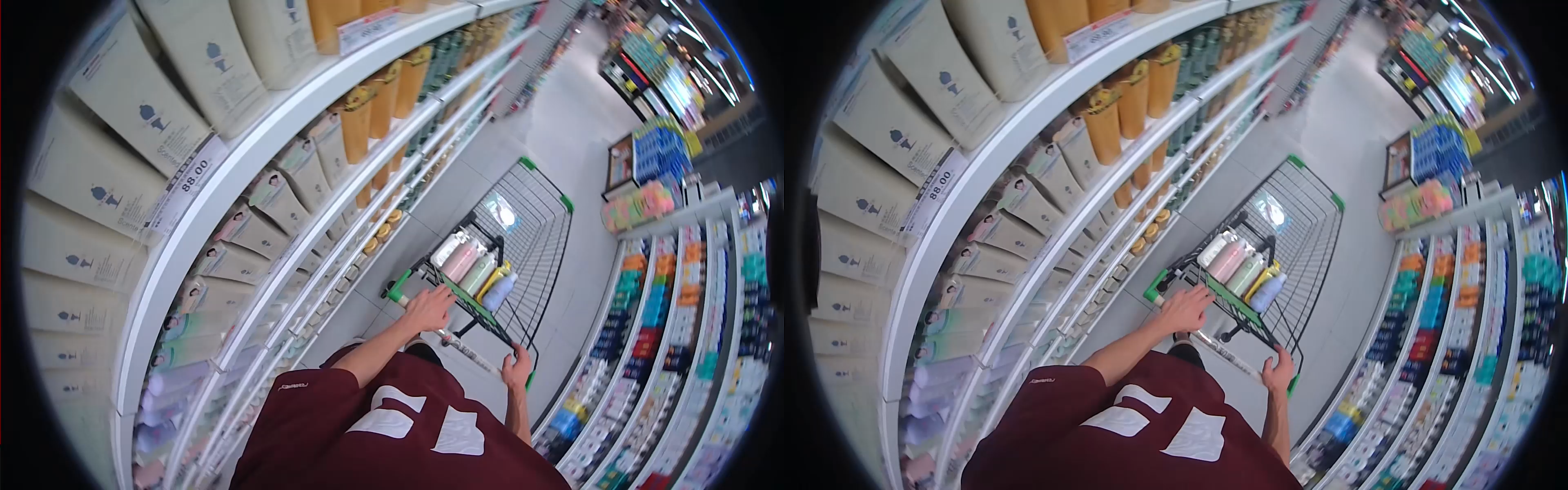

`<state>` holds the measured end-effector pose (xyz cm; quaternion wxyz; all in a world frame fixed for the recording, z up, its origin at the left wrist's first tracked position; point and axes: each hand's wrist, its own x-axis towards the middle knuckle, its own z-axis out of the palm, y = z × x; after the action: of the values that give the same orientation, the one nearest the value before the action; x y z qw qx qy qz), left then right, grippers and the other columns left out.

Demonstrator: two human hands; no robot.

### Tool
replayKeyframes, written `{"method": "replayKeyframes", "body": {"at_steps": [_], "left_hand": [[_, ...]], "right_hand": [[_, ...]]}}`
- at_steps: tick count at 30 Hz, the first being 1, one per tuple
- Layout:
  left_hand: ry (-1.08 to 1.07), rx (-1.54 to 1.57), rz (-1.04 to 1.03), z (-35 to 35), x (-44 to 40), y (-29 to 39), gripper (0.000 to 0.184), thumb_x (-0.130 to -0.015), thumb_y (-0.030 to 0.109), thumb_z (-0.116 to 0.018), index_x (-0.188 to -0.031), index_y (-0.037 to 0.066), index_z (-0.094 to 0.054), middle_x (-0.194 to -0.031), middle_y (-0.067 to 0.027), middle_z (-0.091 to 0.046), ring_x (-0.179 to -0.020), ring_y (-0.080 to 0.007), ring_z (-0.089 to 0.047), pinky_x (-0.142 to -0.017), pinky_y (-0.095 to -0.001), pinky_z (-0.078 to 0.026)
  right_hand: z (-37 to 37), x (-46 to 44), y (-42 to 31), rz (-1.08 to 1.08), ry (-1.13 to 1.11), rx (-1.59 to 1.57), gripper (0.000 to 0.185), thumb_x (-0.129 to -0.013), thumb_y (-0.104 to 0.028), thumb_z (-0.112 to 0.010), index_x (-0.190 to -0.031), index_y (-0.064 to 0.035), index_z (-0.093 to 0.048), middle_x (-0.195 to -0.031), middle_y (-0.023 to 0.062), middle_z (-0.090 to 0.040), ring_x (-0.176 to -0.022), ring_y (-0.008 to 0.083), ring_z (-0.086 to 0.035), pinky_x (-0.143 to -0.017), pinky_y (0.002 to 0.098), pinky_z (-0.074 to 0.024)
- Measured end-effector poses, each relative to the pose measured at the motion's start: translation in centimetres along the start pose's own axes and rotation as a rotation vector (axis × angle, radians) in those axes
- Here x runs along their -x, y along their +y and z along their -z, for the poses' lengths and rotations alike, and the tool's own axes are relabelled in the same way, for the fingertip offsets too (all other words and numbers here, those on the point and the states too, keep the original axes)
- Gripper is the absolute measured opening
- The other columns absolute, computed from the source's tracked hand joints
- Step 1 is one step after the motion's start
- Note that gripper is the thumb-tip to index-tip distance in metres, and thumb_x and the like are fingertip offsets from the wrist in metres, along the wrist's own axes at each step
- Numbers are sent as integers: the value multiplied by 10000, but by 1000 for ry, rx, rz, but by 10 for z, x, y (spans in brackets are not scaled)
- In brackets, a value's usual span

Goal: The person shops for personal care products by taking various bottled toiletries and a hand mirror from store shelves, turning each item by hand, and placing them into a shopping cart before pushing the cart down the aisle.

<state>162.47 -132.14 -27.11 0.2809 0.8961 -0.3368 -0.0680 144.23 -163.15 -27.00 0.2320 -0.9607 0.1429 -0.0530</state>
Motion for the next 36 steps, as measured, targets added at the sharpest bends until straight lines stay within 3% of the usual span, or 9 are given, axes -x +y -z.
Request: {"method": "replayKeyframes", "body": {"at_steps": [3, 5, 9, 13, 19, 25, 27, 32, 36], "left_hand": [[-32, -7, 51, 3, -20, 1, 452, -764, 214, -629, -1188, 56, -621, -1196, -86, -574, -1222, -219, -499, -840, -417, -478], [-44, -5, 80, -1, -31, -1, 452, -767, 218, -628, -1190, 60, -621, -1188, -79, -576, -1217, -209, -501, -835, -404, -473], [27, -60, 55, -11, -54, -5, 462, -759, 216, -626, -1196, 67, -618, -1172, -66, -588, -1216, -199, -511, -829, -388, -453], [84, -128, 31, -17, -72, -3, 468, -724, 191, -626, -1178, 79, -617, -1126, -44, -584, -1145, -177, -531, -803, -379, -446], [135, -141, 68, -17, -88, 2, 236, -721, 175, -624, -943, 96, -637, -1022, -16, -568, -1094, -154, -528, -791, -363, -439], [126, 607, 442, 61, -39, 30, 297, -853, 107, -597, -1133, 31, -654, -1128, -142, -670, -1035, -301, -652, -941, -423, -495], [358, 745, 464, 77, -8, 20, 337, -897, 133, -570, -1225, 75, -625, -1042, -137, -685, -891, -262, -667, -790, -372, -541], [580, 640, 630, 161, 56, 2, 287, -901, 58, -578, -1180, 56, -643, -1044, -92, -699, -886, -190, -648, -821, -338, -520], [636, 600, 615, 191, 83, -17, 296, -884, 14, -581, -1172, 45, -640, -1051, -90, -703, -903, -187, -653, -827, -329, -517]], "right_hand": [[4, -59, -9, -212, -169, 58, 182, -879, -130, -586, -977, -6, -677, -875, 174, -693, -763, 317, -675, -710, 394, -526], [-16, -100, -13, -34, -44, -141, 165, -889, -118, -589, -977, -11, -678, -850, 160, -689, -758, 290, -675, -706, 386, -526], [-37, -196, -83, 177, -169, -282, 227, -869, -79, -592, -1072, -10, -665, -838, 125, -651, -762, 256, -636, -699, 358, -510], [-33, -268, -212, 380, -461, -456, 337, -845, -80, -655, -1180, -37, -639, -830, 117, -619, -730, 237, -605, -692, 344, -501], [16, -280, -400, 835, -592, -569, 528, -839, -84, -684, -1344, -88, -533, -989, 81, -607, -724, 181, -597, -638, 312, -494], [49, -261, -516, 1050, -421, -426, 707, -824, -185, -718, -1455, -130, -404, -981, 101, -584, -747, 283, -634, -635, 392, -520], [51, -253, -539, 1120, -287, -336, 772, -803, -222, -733, -1474, -138, -360, -991, 123, -581, -799, 339, -652, -640, 428, -537], [52, -244, -579, 1104, -311, -74, 502, -774, -239, -760, -1192, -93, -523, -933, 129, -668, -765, 367, -691, -640, 451, -556], [44, -245, -579, 1151, -223, -63, 452, -755, -232, -785, -1130, -97, -573, -973, 129, -668, -782, 348, -697, -643, 439, -561]]}}
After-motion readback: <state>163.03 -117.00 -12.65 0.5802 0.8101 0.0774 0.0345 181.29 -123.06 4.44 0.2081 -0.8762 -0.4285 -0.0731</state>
